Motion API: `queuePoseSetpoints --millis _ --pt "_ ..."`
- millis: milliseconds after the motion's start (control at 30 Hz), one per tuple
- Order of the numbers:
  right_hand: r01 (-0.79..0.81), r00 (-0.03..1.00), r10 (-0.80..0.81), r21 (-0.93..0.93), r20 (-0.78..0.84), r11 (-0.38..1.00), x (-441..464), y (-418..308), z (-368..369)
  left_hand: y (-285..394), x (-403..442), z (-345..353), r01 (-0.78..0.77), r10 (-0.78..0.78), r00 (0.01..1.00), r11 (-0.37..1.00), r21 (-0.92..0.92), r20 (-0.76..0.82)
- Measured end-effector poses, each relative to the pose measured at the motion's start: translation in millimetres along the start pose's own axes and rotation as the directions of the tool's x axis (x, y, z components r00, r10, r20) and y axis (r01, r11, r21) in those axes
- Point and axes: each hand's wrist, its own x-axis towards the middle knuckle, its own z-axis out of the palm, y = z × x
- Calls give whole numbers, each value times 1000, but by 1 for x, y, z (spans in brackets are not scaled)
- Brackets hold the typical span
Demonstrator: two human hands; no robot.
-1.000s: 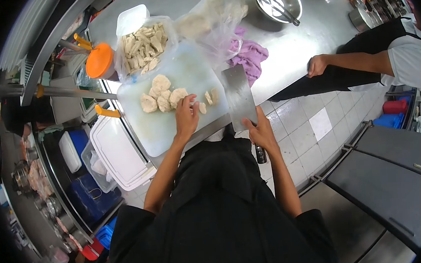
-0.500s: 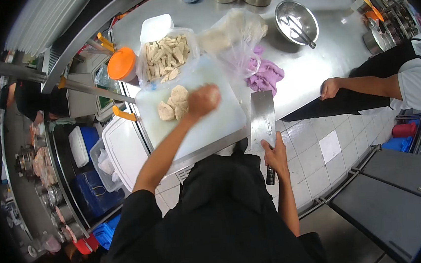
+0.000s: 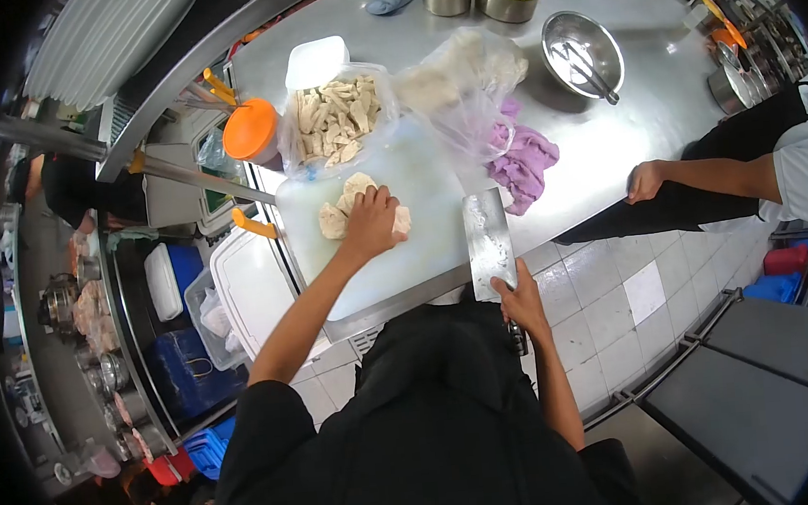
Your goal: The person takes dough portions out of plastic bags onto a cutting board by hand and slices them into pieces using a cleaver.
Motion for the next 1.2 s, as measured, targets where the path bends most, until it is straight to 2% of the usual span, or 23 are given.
queuePoseSetpoints --millis 67,100,133,167,200,233,300,333,400,433,467,533,600,667,733,767,800,833,967,1033,1067,1133,1200 --pt "23 1000 -23 -9 -6 1000 4 8 -2 9 -2 11 -3 1 999 998 -68 -35" --pt "45 999 -46 -24 -10 999 4 13 -3 17 -1 17 51 -43 998 976 -213 43" --pt "34 999 -35 -19 -20 999 3 15 -3 23 -1 15 41 -31 998 975 -217 51" --pt "29 999 -29 -16 -18 999 4 15 -4 29 1 12 202 -145 977 863 -462 157" --pt "22 1000 -23 -10 -20 1000 5 16 -6 35 2 10 360 -219 931 670 -649 291" --pt "4 1000 -4 -13 -10 1000 7 24 -8 40 2 21 351 -194 933 675 -649 303" --pt "-7 1000 8 40 -11 999 10 34 -9 51 4 48 412 -209 910 381 -828 357" --pt "-3 1000 2 77 10 997 9 37 -10 60 3 46 410 -182 912 384 -827 368" --pt "-44 999 42 139 13 989 5 42 -13 78 -4 26 285 -386 922 634 -719 25" --pt "-41 999 39 169 17 985 3 43 -14 81 -8 24 214 -357 931 705 -676 -77" --pt "-36 999 31 196 26 980 2 43 -14 81 -12 27 212 -346 936 704 -678 -67" --pt "-42 999 38 197 20 980 0 41 -14 77 -20 26 140 -199 979 795 -590 -35" --pt "-51 999 49 201 16 978 0 44 -14 76 -26 23 132 -195 980 761 -636 -30" --pt "-52 995 36 171 96 984 5 46 -14 82 -27 18 123 -192 981 725 -677 -27" --pt "-46 996 32 167 86 985 6 43 -13 92 -22 16 280 -397 910 801 -530 -120" --pt "-39 997 27 159 77 987 7 41 -12 89 -18 18 280 -397 910 803 -526 -121" --pt "-38 997 26 160 79 986 8 41 -12 87 -9 20 384 -390 915 757 -528 106" --pt "-30 999 22 197 45 980 8 42 -12 86 -4 20 490 -367 871 709 -507 328" --pt "-30 1000 30 197 -1 980 10 37 -21 95 0 15 457 -383 887 638 -620 259" --pt "-17 1000 19 196 -8 981 10 37 -25 99 -4 10 357 -425 905 789 -500 -23" --pt "-4 1000 7 189 -16 982 9 37 -27 100 -8 8 356 -423 906 789 -501 -23" --pt "-3 1000 7 192 -19 981 6 41 -28 98 -18 2 320 -241 945 825 -465 223" --pt "6 1000 -1 198 -28 980 7 42 -31 97 -19 -4 301 -267 953 798 -523 142"
